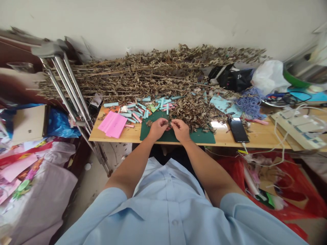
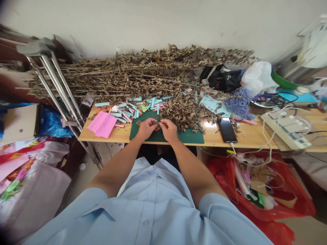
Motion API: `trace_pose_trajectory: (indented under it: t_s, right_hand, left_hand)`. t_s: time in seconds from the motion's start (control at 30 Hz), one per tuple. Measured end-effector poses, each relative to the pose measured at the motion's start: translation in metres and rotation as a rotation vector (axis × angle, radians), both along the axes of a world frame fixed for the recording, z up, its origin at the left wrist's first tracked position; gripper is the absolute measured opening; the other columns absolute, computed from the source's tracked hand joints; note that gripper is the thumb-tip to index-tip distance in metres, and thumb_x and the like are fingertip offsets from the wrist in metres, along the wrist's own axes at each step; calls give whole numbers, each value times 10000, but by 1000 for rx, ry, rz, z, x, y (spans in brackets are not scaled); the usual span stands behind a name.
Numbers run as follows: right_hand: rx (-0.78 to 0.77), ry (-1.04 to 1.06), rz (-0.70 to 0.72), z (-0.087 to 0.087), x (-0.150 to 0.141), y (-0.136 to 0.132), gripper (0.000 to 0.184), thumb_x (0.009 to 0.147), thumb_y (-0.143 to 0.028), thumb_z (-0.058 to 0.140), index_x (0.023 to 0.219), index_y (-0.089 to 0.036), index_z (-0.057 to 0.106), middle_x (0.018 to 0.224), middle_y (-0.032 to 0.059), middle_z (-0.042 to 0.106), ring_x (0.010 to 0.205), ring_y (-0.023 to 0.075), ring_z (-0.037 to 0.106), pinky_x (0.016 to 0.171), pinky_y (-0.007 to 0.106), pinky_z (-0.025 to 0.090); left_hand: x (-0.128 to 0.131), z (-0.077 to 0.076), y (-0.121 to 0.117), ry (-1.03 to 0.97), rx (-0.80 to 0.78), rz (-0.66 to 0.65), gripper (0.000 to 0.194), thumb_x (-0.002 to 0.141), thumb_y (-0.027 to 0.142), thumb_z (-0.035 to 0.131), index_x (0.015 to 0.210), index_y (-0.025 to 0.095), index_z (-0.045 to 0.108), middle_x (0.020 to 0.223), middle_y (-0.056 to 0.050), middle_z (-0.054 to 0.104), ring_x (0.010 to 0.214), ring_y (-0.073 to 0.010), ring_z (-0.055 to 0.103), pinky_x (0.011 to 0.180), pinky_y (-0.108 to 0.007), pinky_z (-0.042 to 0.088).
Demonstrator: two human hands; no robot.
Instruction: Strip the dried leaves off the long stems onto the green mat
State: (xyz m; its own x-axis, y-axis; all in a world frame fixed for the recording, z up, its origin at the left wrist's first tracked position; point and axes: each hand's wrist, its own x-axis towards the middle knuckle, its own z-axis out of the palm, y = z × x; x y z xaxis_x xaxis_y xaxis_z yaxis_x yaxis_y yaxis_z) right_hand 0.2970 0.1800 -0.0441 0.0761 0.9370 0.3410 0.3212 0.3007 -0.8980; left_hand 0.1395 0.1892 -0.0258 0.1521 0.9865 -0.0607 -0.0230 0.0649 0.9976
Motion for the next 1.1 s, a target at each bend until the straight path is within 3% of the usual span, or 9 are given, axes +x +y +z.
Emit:
trace_pose_trajectory:
  t_s: [0.2, 0.47, 0.67, 0.9, 1.1]
  right_hand:
    - [152, -89, 103, 5, 0, -1, 144, 911, -282, 580, 913, -235, 716, 1028, 58, 718, 990, 205, 670, 946, 388, 537]
    - [80, -107, 14, 4, -1, -5, 194, 884, -308, 595, 1026, -206, 680, 911, 58, 718, 764, 184, 664, 790, 354, 566]
    - [-39, 112, -58, -2, -1, 0, 232, 877, -362, 607, 1038, -202, 656, 894, 56, 710, 699, 177, 670, 705, 345, 589]
    - [121, -66, 63, 11, 1, -7, 156, 914, -317, 588, 983, -240, 704, 997, 60, 712, 916, 209, 672, 858, 385, 565]
    - [175, -156, 103, 12, -1, -6, 159, 937, -271, 544, 977, -238, 695, 988, 66, 702, 943, 209, 654, 900, 385, 537]
  left_hand:
    - [-1, 3, -2, -9, 10, -33, 155, 801, 107, 616, 933, 163, 555, 712, 18, 674, 654, -131, 699, 680, -274, 587]
    - [1, 4, -2, 16, 11, 1, 168, 788, 91, 641, 916, 162, 557, 697, 34, 658, 612, -116, 685, 648, -251, 573]
    - [2, 4, -1, 11, -26, 16, 142, 807, 118, 640, 917, 161, 562, 653, 36, 657, 612, -130, 701, 593, -230, 564]
    - [2, 2, -1, 65, -6, -3, 160, 790, 89, 605, 932, 151, 646, 682, 16, 683, 598, -120, 680, 590, -231, 564]
    - [1, 4, -3, 69, 5, -21, 162, 775, 102, 617, 919, 144, 679, 702, -1, 703, 600, -125, 674, 609, -251, 572]
